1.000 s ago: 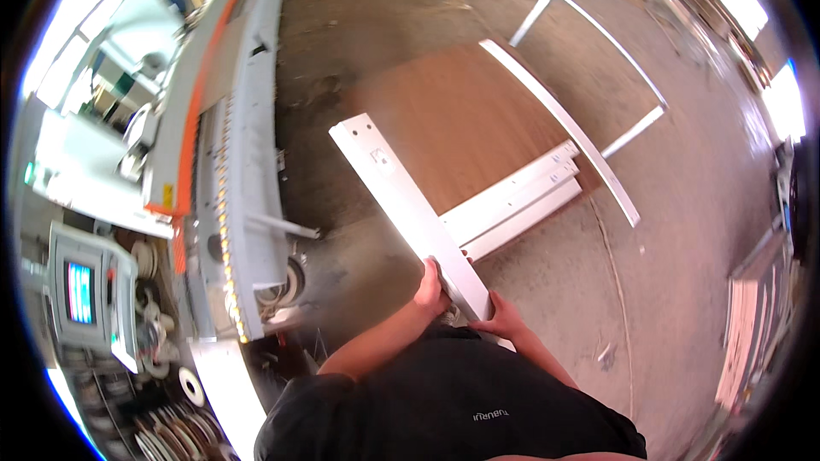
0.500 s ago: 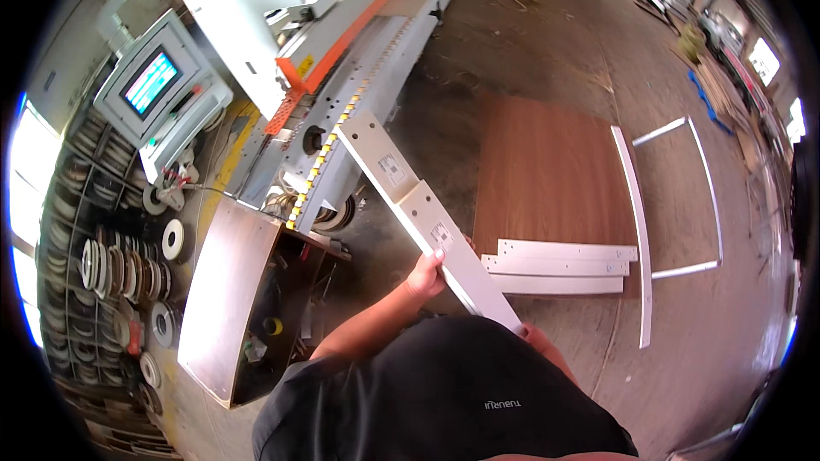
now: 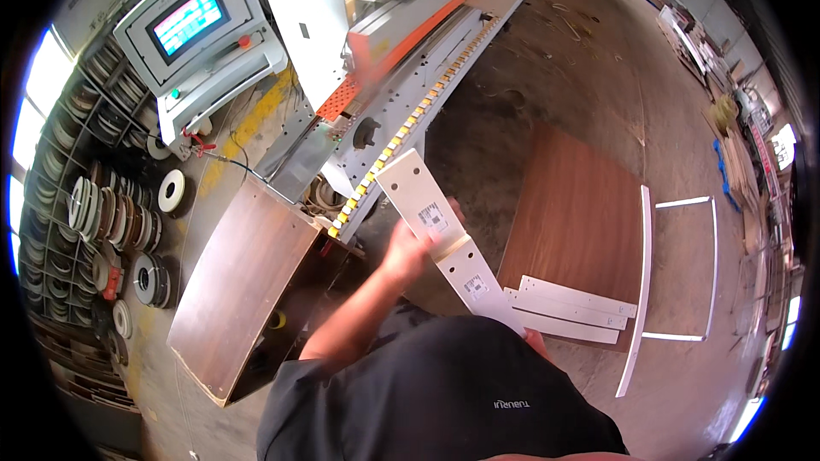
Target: The person picks up white rectangular boards from the floor and places them onto a conveyor belt feeding a large industrial machine. They repeat this process for several boards, then walk to a nearby rack to retrieve more boards and return them to the machine.
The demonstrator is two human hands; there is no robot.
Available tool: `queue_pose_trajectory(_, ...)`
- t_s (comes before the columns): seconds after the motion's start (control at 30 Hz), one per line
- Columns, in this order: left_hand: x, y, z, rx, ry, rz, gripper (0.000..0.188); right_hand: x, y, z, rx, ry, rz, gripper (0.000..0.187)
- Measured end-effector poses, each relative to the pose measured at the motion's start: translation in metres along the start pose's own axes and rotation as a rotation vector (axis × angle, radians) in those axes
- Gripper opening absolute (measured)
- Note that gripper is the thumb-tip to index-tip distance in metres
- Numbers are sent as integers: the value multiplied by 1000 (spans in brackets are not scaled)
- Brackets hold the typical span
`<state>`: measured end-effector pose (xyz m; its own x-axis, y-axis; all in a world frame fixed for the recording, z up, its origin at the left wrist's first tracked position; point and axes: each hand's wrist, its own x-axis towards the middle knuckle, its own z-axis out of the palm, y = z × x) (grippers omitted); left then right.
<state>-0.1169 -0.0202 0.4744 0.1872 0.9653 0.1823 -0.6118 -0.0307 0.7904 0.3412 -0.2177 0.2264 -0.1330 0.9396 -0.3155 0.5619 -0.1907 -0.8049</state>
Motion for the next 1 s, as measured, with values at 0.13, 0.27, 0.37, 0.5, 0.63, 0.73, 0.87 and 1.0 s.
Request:
queue_pose_trajectory(0.13, 56, 76, -90, 312, 361, 124, 85, 15, -14, 1, -119, -5, 150, 43)
queue_pose_trajectory(0.27, 73, 120, -173, 712, 137, -277, 62, 37, -84, -5, -74, -74, 322, 45)
queue_pose_trajectory(0.37, 83, 113, -207, 819, 68, -138, 55, 58, -96, -12, -383, -82, 280, 50)
queue_pose_trajectory(0.5, 89, 101, -230, 647, 233, -188, 53, 100, -115, -29, -390, -170, 323, 56)
queue_pose_trajectory(0.63, 91, 60, -251, 439, 520, -49, 42, 152, -122, -42, -530, -223, 197, 55)
queue_pose_trajectory(0.73, 105, 25, -268, 455, 722, 26, 38, 205, -108, -54, -574, -270, 245, 54)
queue_pose_trajectory(0.87, 126, 19, -281, 479, 854, 99, 25, 289, -168, -85, -593, -322, 241, 55)
queue_pose_trajectory(1.0, 165, 54, -264, 540, 665, -7, 48, 378, -151, -128, -641, -387, 204, 65)
